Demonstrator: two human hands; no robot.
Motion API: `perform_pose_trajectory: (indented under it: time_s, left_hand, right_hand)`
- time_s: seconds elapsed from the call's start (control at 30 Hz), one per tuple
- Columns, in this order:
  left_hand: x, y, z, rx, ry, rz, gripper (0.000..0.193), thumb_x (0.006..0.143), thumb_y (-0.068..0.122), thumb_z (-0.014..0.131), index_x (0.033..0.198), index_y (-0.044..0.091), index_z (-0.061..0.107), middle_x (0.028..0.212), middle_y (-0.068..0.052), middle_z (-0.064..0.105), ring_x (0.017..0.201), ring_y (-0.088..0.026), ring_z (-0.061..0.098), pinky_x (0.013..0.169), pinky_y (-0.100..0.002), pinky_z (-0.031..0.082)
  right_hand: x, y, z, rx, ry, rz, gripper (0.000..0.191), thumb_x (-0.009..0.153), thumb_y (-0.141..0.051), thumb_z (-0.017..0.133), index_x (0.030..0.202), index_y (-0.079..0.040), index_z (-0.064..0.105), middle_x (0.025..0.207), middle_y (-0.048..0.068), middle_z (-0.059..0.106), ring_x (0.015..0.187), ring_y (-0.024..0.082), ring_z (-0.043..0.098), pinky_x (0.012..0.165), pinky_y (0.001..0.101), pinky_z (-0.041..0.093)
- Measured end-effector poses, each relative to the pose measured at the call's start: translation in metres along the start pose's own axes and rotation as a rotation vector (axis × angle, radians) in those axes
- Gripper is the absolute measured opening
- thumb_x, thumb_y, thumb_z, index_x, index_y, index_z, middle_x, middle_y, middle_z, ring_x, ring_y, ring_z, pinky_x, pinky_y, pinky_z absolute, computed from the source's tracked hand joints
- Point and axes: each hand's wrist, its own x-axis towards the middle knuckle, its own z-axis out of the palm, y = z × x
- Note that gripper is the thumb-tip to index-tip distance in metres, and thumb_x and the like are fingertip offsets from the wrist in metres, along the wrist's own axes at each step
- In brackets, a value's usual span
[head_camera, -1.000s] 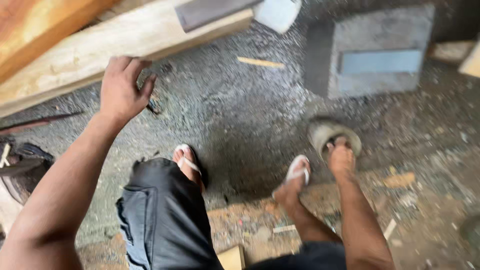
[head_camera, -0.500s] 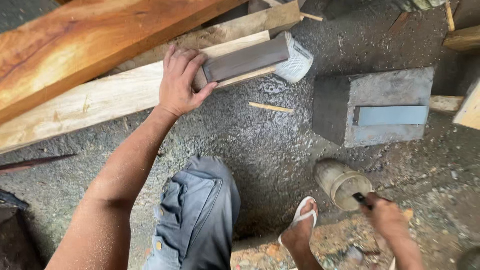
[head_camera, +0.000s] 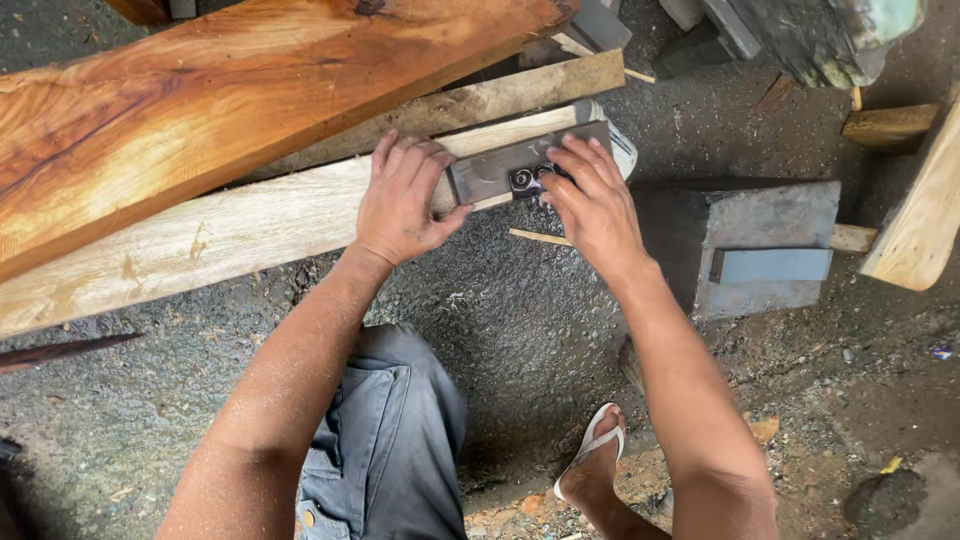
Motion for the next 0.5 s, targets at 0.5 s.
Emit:
perform_pose_trajectory:
  time_s: [0.5]
  left_hand:
    - [0.002,-0.002,0.0,-0.042,-0.009,-0.036,0.064,0.073,0.035,0.088,0.124,0.005,0.062,0.126,-0.012,0.06,0.128,-0.032,0.053,0.12,-0.058,0.03]
  right_hand:
    - [0.001,-0.059,0.086,-0.177,0.381,0.593,0.035,0.088,-0.03,0.089,0.114,-0.006,0.081,0.144,0.019,0.053,0.142,0.041,0.042,0.122,0.0554,0.032]
